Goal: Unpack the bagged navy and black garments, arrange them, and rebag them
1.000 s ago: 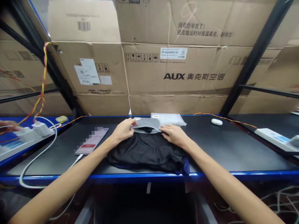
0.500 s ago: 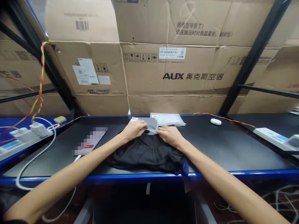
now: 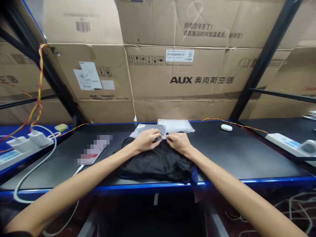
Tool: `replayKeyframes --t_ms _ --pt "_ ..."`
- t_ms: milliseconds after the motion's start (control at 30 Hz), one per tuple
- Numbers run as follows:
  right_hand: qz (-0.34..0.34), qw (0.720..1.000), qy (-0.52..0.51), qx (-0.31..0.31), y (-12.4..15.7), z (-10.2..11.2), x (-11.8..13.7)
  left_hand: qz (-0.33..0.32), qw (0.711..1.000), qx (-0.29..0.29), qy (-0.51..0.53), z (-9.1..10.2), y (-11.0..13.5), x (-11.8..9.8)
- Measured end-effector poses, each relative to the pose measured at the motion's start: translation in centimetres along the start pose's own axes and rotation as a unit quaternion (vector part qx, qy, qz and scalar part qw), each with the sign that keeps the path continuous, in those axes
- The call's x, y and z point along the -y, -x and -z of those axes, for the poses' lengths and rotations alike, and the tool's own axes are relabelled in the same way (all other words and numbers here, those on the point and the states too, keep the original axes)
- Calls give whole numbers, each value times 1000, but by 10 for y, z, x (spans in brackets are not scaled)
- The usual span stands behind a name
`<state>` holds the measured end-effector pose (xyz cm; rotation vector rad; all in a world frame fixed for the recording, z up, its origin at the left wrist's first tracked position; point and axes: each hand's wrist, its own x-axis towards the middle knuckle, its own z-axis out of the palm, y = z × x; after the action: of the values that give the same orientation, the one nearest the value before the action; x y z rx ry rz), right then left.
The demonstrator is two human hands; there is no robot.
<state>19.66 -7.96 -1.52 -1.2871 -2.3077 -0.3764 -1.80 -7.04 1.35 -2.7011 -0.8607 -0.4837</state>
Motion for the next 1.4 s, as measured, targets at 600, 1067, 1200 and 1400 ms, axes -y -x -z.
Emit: replayKeyframes --t_ms 600,1067,1200,1400 --pt "40 999 16 -14 4 6 -4 -46 988 -7 -147 3 12 7" --pt "19 998 40 -35 6 12 -20 135 987 3 -91 44 52 54" --pt "19 999 31 -35 6 10 -19 138 985 13 -102 48 54 54" --pt "23 999 14 -33 4 5 -15 71 996 -14 -61 27 41 38"
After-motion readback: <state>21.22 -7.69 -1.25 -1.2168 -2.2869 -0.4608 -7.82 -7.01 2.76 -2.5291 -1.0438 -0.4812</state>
